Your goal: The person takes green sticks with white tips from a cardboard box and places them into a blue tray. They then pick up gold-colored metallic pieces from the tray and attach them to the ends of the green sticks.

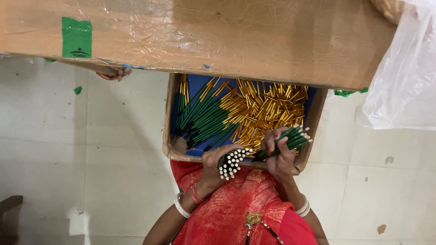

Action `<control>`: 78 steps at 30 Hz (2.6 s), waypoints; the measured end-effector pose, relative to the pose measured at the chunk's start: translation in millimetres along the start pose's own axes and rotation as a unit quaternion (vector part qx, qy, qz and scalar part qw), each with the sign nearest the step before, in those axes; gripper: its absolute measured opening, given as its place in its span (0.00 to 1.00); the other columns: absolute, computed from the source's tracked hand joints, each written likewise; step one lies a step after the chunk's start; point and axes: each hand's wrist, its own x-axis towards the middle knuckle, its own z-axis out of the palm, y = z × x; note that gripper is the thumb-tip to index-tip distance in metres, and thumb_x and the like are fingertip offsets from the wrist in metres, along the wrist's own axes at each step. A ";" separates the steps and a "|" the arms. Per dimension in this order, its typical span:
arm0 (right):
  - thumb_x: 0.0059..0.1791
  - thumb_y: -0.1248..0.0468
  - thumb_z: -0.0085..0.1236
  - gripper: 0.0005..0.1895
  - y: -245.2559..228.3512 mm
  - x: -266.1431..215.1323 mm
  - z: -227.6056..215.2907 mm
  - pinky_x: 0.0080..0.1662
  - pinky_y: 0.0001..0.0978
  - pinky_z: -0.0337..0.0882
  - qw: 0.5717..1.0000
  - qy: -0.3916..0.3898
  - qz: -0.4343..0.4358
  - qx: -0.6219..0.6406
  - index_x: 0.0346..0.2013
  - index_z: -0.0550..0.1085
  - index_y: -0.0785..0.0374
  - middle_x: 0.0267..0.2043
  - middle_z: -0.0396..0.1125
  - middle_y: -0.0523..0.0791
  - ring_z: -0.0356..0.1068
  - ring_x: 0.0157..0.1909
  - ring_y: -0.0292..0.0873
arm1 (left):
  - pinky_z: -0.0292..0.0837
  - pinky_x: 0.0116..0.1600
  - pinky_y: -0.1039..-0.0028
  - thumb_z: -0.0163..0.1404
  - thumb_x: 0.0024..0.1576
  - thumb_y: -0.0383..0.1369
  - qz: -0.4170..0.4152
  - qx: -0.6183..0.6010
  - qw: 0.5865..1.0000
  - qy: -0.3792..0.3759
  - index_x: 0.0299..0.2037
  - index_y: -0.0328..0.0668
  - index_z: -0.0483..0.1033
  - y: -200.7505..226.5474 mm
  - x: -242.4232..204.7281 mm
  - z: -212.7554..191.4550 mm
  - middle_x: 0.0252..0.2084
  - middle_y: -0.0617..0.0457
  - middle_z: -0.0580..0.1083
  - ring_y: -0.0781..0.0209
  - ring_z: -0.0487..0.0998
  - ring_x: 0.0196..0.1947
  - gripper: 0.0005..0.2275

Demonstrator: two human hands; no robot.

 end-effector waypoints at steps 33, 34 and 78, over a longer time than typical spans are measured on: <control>0.43 0.73 0.66 0.22 44.6 -34.3 -7.5 0.51 0.36 0.71 0.950 0.135 0.272 -0.065 0.50 0.72 0.65 0.44 0.70 0.43 0.70 0.46 0.40 | 0.69 0.60 0.61 0.45 0.61 0.29 -0.254 -0.112 0.950 -0.146 0.64 0.30 0.66 11.9 -5.5 5.1 0.56 0.38 0.74 0.45 0.76 0.56 0.21; 0.43 0.73 0.66 0.21 45.8 -34.5 -8.9 0.52 0.36 0.72 0.952 0.130 0.270 -0.060 0.50 0.72 0.65 0.44 0.70 0.44 0.71 0.46 0.40 | 0.71 0.58 0.64 0.45 0.63 0.29 -0.242 -0.118 0.954 -0.132 0.62 0.29 0.69 10.6 -6.1 4.5 0.53 0.39 0.77 0.49 0.78 0.53 0.18; 0.45 0.74 0.66 0.23 -15.2 6.4 25.8 0.49 0.35 0.74 0.985 0.008 0.172 0.031 0.52 0.72 0.58 0.41 0.69 0.41 0.70 0.44 0.40 | 0.87 0.40 0.66 0.44 0.65 0.33 -0.418 -0.384 0.823 0.013 0.43 0.31 0.76 -7.3 22.8 -23.6 0.34 0.44 0.82 0.56 0.86 0.32 0.11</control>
